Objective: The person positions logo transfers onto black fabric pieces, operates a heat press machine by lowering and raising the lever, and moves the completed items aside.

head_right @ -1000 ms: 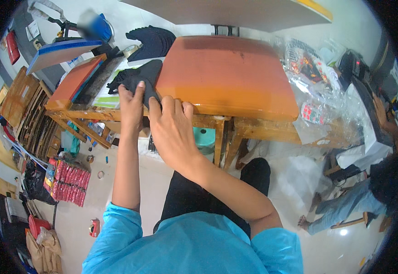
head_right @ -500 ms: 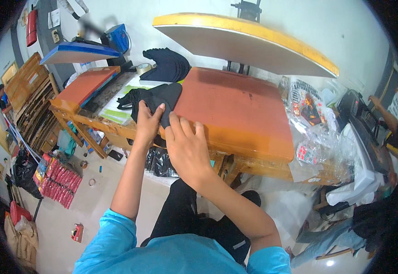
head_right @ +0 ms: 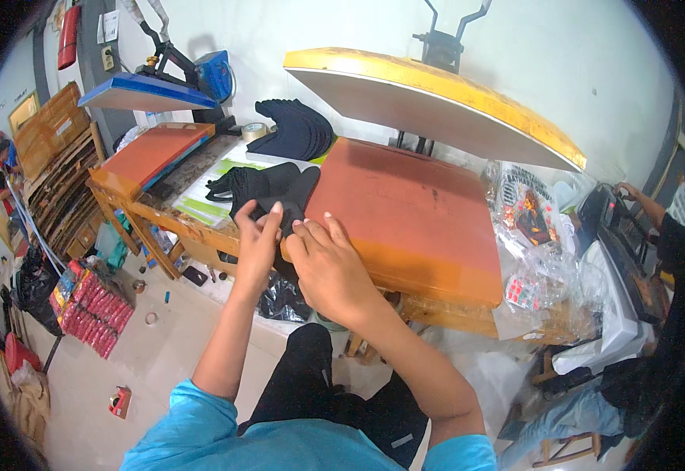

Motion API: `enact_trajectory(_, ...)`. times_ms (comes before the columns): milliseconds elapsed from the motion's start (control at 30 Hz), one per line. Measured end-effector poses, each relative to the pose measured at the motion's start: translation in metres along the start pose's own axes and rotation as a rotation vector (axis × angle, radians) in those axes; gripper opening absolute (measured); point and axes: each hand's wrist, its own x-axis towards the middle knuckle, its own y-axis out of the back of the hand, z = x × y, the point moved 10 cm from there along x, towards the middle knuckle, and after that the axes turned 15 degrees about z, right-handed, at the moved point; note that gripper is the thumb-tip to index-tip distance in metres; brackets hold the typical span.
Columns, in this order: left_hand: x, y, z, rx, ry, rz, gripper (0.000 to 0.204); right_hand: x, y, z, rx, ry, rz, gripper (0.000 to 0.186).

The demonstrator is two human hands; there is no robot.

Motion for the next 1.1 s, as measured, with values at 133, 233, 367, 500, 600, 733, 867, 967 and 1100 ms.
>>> enact_trajectory(133,-0.033,-0.006,0.008,-0.168,-0.203,-0.220,0.061,0.000,0.002,-0.002,0.022,0.007,0.017,0.041)
enact_trajectory(233,-0.024,-0.005,-0.013,-0.038,-0.144,-0.322,0.054,0.002,0.004,-0.002,0.045,0.013,0.004,0.046)
enact_trajectory(367,-0.010,0.003,-0.002,0.141,-0.359,-0.345,0.071,-0.001,0.007,0.004,0.102,-0.018,-0.007,0.047)
enact_trajectory(500,-0.002,0.000,0.006,0.358,-0.481,-0.389,0.095,-0.010,0.006,0.008,0.052,-0.059,0.063,0.040)
enact_trajectory(600,-0.006,-0.003,0.019,0.477,-0.515,-0.421,0.101,-0.018,0.011,0.009,0.014,-0.094,0.082,0.038)
enact_trajectory(733,-0.005,-0.002,0.022,0.599,-0.519,-0.442,0.108,-0.023,0.018,0.007,0.013,-0.112,0.101,0.037)
enact_trajectory(867,-0.007,-0.001,0.024,0.678,-0.514,-0.430,0.109,-0.028,0.026,0.006,0.002,-0.113,0.154,0.034)
enact_trajectory(967,-0.010,-0.006,0.030,0.732,-0.558,-0.427,0.108,-0.033,0.028,0.008,0.000,-0.108,0.185,0.034)
enact_trajectory(1100,-0.007,-0.017,0.030,0.736,-0.609,-0.474,0.106,-0.037,0.030,0.014,-0.047,-0.141,0.182,0.034)
